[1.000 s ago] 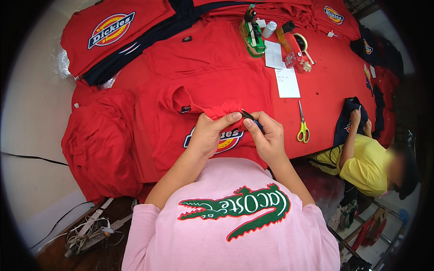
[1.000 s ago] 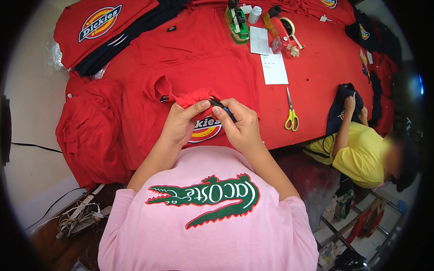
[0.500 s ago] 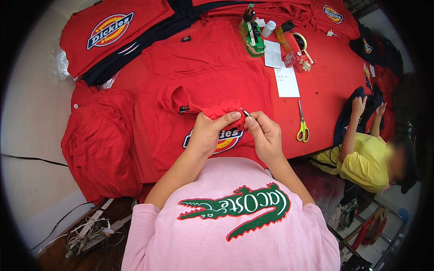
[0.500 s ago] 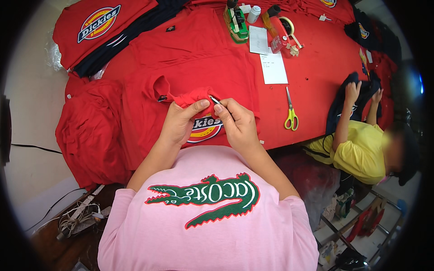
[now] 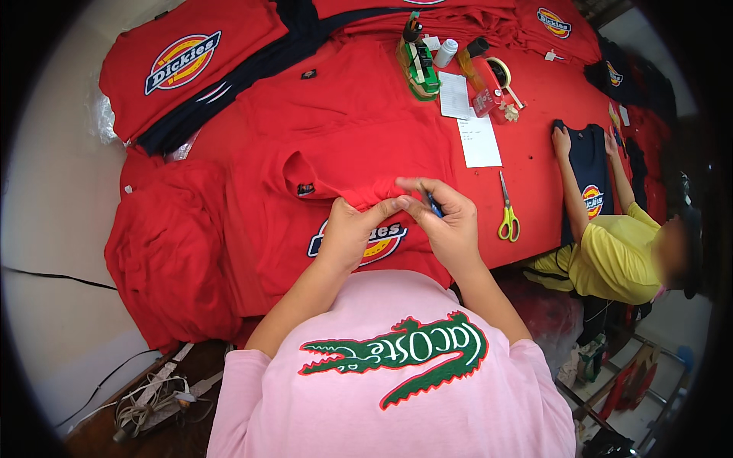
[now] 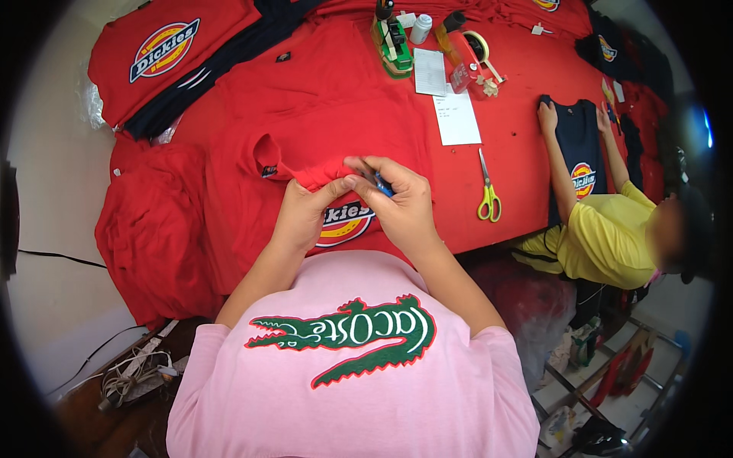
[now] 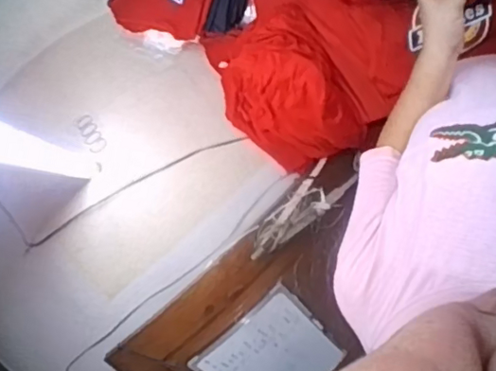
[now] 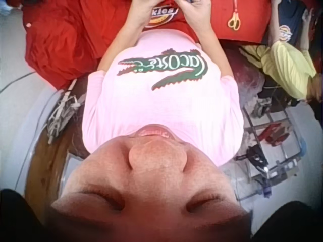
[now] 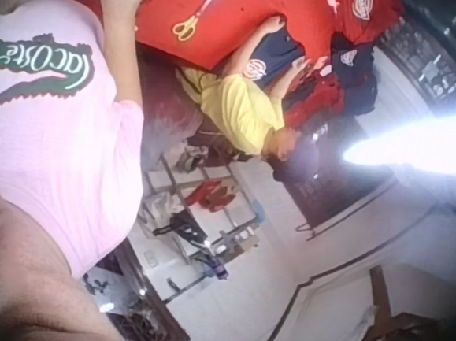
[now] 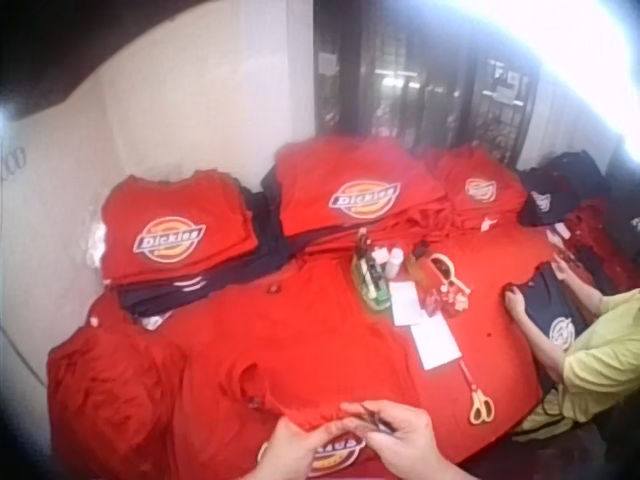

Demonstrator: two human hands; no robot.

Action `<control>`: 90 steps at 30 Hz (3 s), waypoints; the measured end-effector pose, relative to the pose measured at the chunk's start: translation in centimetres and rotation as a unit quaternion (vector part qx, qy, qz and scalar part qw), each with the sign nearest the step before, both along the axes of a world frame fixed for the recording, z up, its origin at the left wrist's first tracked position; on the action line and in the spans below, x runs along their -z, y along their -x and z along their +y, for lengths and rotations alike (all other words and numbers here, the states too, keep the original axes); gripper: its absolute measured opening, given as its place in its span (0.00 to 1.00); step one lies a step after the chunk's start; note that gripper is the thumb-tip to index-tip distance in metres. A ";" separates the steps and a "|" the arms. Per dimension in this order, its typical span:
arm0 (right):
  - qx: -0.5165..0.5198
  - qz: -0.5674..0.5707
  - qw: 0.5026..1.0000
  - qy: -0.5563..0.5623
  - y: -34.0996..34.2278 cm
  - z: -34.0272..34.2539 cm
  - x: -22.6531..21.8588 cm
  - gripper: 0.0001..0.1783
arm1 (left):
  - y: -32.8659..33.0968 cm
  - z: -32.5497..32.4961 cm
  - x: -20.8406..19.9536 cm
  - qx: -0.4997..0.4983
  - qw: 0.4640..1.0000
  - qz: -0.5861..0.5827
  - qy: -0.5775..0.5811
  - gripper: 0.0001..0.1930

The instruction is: The person picks up red t-shirts from a stack, removes loose threads around the necklines and seams using a thread clipper, and folds the shirts on a work table.

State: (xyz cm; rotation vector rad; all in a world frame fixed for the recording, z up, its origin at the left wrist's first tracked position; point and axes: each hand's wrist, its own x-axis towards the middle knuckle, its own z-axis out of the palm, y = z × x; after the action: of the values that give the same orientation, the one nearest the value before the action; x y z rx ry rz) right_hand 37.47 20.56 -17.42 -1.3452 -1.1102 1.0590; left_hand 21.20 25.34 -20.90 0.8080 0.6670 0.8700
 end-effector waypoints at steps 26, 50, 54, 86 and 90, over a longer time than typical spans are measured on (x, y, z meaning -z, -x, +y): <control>0.024 -0.229 0.968 -0.096 -0.1 1.3 -2.1 0.13 | 1.2 0.7 0.2 -0.051 0.998 0.029 -0.021 0.17; -0.006 0.001 1.000 0.018 -0.7 1.4 -1.3 0.09 | 1.3 0.6 0.1 -0.064 0.998 0.009 0.023 0.14; -0.067 0.019 0.991 0.114 -0.5 1.9 -0.8 0.16 | 1.4 0.7 -0.4 -0.055 0.998 -0.013 0.030 0.22; 0.095 -0.388 0.898 0.184 -15.5 -1.1 15.1 0.15 | 1.1 10.3 -2.0 0.027 0.995 0.020 -0.092 0.22; 0.122 -0.427 0.884 0.144 -15.7 -0.2 17.2 0.23 | 4.9 14.6 2.6 0.042 0.968 0.248 -0.011 0.33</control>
State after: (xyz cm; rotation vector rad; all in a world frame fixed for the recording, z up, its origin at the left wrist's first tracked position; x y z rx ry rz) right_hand 53.14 20.40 -34.63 -2.2407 -1.3737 0.4233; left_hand 16.34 39.97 -23.53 1.0805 1.0538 0.5981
